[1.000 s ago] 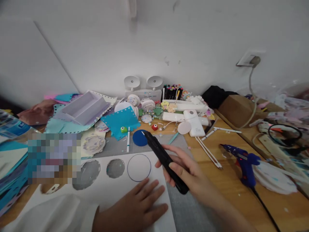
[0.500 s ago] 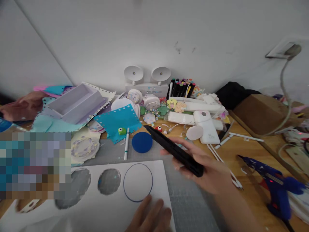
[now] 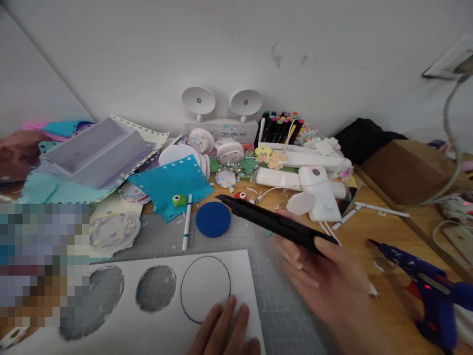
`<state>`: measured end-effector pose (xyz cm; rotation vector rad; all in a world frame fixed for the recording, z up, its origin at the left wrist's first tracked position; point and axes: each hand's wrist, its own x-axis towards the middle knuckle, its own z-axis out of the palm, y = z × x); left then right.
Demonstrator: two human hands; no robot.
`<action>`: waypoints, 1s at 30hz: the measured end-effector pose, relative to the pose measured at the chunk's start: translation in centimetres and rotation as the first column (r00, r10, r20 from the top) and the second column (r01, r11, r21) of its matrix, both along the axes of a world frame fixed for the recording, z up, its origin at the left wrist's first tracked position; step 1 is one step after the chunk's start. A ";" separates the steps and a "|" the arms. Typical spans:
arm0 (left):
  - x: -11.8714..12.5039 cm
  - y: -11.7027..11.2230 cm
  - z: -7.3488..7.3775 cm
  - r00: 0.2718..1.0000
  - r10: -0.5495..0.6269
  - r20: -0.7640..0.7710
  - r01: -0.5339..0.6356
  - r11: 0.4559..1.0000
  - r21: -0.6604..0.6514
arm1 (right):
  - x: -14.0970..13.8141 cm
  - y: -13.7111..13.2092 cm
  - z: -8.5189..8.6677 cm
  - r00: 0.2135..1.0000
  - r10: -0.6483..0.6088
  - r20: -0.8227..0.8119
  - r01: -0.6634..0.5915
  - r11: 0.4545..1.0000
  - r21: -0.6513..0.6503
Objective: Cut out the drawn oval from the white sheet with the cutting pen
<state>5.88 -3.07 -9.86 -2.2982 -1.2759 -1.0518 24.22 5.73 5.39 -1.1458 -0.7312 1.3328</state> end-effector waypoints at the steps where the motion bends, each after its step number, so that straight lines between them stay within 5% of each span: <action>1: 0.3 0.2 0.2 1.000 -0.024 -0.006 0.024 1.000 0.015 | -0.3 0.6 -0.2 0.994 -0.042 -0.099 0.039 0.999 -0.037; 5: -0.2 1.2 2.7 0.985 -0.172 -0.001 0.172 0.983 0.059 | -0.7 1.6 -2.1 0.957 -0.143 -0.254 0.104 0.982 -0.160; 9: -1.3 1.9 4.6 0.958 -0.274 -0.085 0.278 0.960 0.029 | -0.9 1.5 -2.8 0.952 -0.056 -0.301 -0.006 0.980 -0.200; 14: -1.6 2.0 5.0 0.946 -0.302 -0.121 0.305 0.952 0.009 | -1.8 0.9 -1.4 0.910 0.151 -0.386 -0.256 0.938 -0.235; 17: -1.8 2.0 5.2 0.939 -0.316 -0.138 0.320 0.947 0.006 | -2.0 0.6 -1.4 0.930 0.154 -0.332 -0.218 0.962 -0.163; 19: -2.0 1.9 5.3 0.932 -0.323 -0.162 0.326 0.945 -0.008 | -1.9 0.5 -1.7 0.949 0.166 -0.269 -0.202 0.973 -0.114; 24: -2.4 1.8 5.7 0.931 -0.337 -0.139 0.331 0.941 -0.067 | -1.7 0.5 -2.4 0.919 0.386 0.081 -0.391 0.918 0.063; 26: -2.4 1.7 5.7 0.933 -0.337 -0.128 0.330 0.941 -0.076 | -1.7 0.3 -2.4 0.889 0.298 0.347 -0.364 0.921 0.141; 30: -2.3 1.5 5.5 0.933 -0.318 -0.167 0.313 0.948 -0.058 | -1.6 0.1 -2.4 0.656 0.100 0.748 -0.426 0.868 0.257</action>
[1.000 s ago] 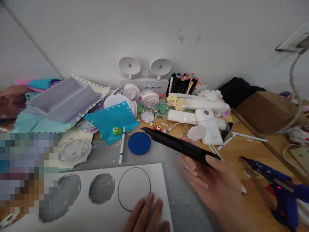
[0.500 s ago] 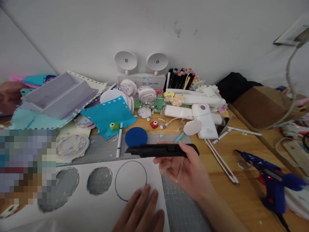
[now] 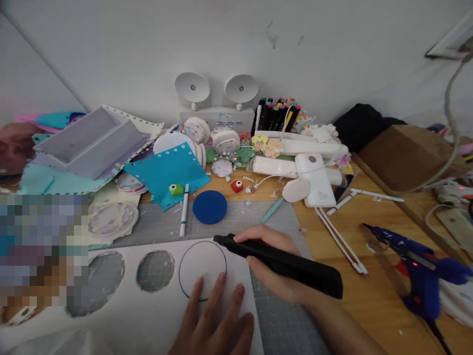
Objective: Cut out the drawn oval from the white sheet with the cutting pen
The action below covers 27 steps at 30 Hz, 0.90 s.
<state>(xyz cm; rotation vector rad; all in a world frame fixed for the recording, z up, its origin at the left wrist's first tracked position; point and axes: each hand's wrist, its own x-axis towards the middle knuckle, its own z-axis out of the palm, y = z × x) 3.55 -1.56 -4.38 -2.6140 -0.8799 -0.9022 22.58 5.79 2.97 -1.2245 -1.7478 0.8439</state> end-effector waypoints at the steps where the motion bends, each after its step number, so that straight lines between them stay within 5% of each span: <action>1: 0.0 0.0 -0.1 1.000 0.008 -0.010 -0.008 1.000 0.008 | 0.1 0.0 -0.1 0.999 0.020 0.050 -0.022 0.999 0.039; 27: -0.3 -0.2 0.0 0.998 0.005 -0.058 -0.005 1.000 0.004 | 0.5 0.0 -1.1 0.944 0.229 0.239 -0.264 0.956 0.125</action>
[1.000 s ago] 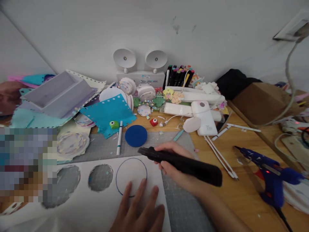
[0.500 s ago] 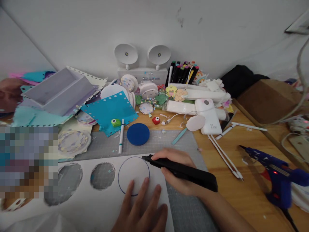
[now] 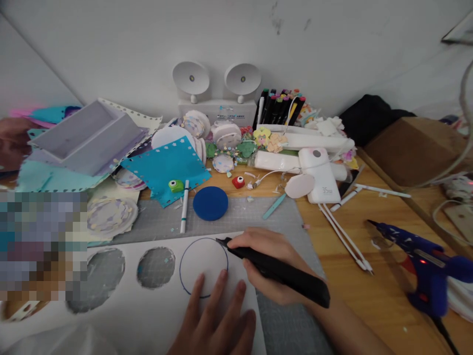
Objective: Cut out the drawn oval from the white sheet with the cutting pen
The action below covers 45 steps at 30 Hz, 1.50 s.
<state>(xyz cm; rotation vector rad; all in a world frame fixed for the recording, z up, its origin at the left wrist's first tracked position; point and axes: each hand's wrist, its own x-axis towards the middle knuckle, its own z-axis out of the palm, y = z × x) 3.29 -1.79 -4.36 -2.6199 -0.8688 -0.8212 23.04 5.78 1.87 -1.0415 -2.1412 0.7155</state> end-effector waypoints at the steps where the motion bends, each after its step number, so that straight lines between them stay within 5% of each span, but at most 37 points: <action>1: 0.0 0.0 0.0 1.000 0.000 0.002 0.000 1.000 0.003 | 0.0 -0.1 0.0 1.000 0.003 0.008 -0.003 1.000 0.008; 13: 0.2 0.1 0.1 0.999 -0.016 0.036 0.016 1.000 0.000 | -0.4 -0.2 0.1 0.999 0.033 -0.032 -0.034 0.999 -0.019; 21: 0.3 0.4 0.6 0.996 -0.023 0.086 0.024 1.000 -0.019 | -0.1 -0.7 0.9 0.987 -0.134 -0.092 0.139 0.989 0.048; 45: -0.1 0.0 0.3 1.000 -0.010 -0.009 0.010 1.000 -0.027 | -0.6 -0.9 0.2 0.998 -0.056 0.001 0.056 0.997 0.052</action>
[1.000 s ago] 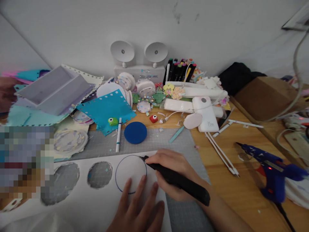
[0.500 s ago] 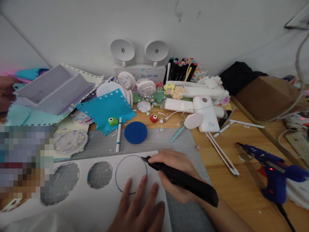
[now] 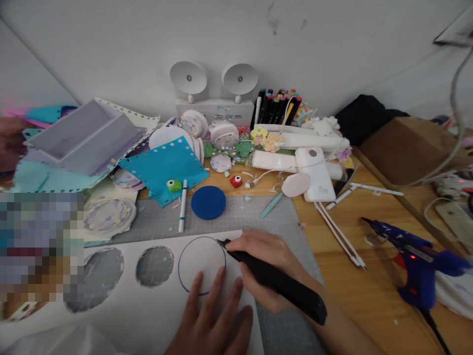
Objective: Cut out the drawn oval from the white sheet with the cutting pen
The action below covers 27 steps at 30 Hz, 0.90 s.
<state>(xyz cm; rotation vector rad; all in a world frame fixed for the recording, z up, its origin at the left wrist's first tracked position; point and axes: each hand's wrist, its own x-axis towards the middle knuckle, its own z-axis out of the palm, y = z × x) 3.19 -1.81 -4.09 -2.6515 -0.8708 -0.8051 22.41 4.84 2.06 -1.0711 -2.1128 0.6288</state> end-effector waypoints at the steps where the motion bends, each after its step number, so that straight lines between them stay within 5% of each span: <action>1: 0.0 0.0 0.0 1.000 -0.001 -0.009 0.001 1.000 -0.003 | -0.1 -0.1 0.0 1.000 0.003 -0.006 -0.003 1.000 -0.001; 12: 0.0 0.0 0.1 1.000 -0.010 -0.001 0.010 1.000 -0.002 | -0.3 -0.4 0.1 1.000 0.023 -0.020 -0.022 1.000 0.021; 22: 0.1 0.0 0.0 1.000 -0.003 0.013 0.003 1.000 0.007 | -0.3 -1.0 -0.1 0.989 -0.139 -0.058 0.144 0.985 0.093; 27: -0.1 -0.1 -0.1 1.000 -0.013 0.001 0.013 1.000 -0.010 | -0.6 -0.8 0.7 0.992 -0.122 -0.032 0.125 0.988 0.095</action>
